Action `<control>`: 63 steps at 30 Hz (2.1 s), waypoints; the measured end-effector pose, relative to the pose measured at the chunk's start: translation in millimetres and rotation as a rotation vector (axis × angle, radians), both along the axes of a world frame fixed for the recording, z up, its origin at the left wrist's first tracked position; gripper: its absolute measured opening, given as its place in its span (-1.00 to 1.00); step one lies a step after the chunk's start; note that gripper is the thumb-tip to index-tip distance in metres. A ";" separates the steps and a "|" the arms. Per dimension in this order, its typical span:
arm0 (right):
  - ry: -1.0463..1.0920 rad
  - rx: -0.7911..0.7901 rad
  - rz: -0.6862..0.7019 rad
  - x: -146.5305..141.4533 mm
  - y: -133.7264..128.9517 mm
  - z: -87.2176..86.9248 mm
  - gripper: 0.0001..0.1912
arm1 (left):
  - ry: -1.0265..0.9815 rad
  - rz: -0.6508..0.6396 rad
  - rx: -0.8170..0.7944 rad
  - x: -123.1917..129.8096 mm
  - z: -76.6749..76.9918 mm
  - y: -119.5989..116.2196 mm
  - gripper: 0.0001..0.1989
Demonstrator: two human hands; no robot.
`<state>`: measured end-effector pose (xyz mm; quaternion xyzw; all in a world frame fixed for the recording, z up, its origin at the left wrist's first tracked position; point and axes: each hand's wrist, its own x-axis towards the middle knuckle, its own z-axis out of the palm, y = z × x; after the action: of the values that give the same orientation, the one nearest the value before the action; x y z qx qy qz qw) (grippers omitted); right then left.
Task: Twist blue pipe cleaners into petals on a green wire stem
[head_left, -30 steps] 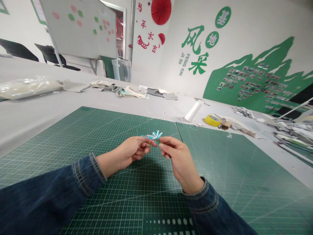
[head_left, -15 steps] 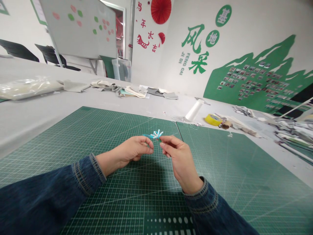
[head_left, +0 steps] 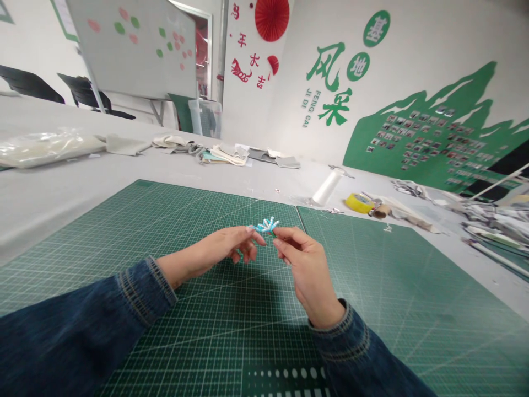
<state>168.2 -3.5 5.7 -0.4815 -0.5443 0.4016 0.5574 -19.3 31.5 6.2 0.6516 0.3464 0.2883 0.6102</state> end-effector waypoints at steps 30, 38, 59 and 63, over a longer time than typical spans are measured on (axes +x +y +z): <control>-0.058 0.022 0.011 -1.7 0.0 -5.3 -0.87 | -0.335 0.171 -0.566 17.7 -10.6 -10.3 -0.85; -0.082 0.057 0.017 -1.3 -0.2 -6.0 -0.86 | -0.184 0.121 -0.492 11.6 -12.5 -4.6 -0.87; -0.308 0.248 -0.272 10.2 -1.0 7.5 -0.83 | 0.302 -0.042 0.564 2.1 -5.7 1.0 -0.74; -0.182 0.299 -0.228 13.8 -0.2 8.2 -0.83 | 0.492 -0.180 0.660 -8.5 -2.4 7.1 -0.72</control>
<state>182.1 -3.7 14.0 -0.4859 -0.5881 0.2055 0.6131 -27.8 38.5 3.8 0.8891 0.3125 0.1651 0.2907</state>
